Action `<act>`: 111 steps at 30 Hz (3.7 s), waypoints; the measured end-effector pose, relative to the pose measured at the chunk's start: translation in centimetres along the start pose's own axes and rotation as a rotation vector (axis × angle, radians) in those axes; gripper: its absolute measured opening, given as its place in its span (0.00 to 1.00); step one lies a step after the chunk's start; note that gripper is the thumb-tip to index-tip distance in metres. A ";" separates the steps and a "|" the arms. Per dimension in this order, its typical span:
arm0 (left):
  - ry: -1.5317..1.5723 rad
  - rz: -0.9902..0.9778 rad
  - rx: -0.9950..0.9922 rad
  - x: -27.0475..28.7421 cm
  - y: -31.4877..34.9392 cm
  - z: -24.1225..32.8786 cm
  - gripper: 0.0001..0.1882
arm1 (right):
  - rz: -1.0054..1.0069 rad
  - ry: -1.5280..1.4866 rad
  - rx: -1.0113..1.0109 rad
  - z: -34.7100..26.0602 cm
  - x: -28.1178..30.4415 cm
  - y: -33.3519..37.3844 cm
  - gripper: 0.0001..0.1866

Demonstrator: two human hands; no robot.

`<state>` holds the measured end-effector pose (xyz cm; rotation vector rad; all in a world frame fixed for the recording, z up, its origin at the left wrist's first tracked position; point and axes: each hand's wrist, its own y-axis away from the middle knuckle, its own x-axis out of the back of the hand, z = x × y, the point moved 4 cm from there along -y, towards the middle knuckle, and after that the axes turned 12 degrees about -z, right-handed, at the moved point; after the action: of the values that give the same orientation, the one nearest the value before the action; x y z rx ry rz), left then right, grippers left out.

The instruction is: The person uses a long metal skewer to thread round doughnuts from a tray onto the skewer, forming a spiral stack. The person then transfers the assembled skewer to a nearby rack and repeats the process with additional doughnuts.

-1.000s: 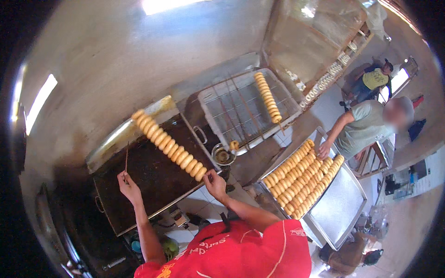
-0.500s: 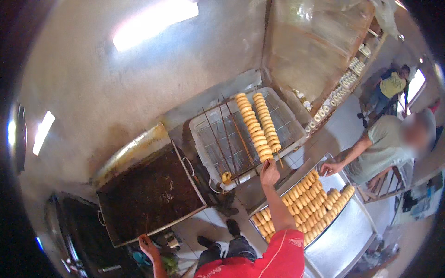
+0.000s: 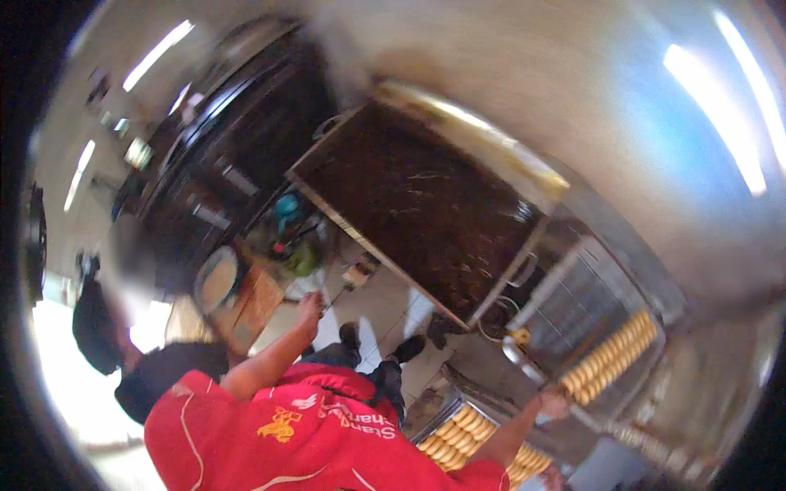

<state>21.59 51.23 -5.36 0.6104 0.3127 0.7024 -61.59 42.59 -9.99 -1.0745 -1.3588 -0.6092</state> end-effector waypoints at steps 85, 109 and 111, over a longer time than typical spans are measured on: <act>1.252 0.271 0.200 63.6 33.0 -45.6 0.42 | -1.902 -0.710 0.343 9.4 21.1 101.7 0.31; 0.278 -0.349 -0.153 42.3 17.6 -6.0 0.45 | -1.034 -0.581 1.264 -32.9 21.2 53.2 0.25; 0.326 -0.270 -0.197 41.7 13.9 -6.2 0.43 | -0.831 -0.652 1.312 -35.7 23.3 53.9 0.20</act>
<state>42.02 90.63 -4.41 0.2573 0.6089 0.5613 5.81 39.70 3.04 0.4627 -2.2466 0.1940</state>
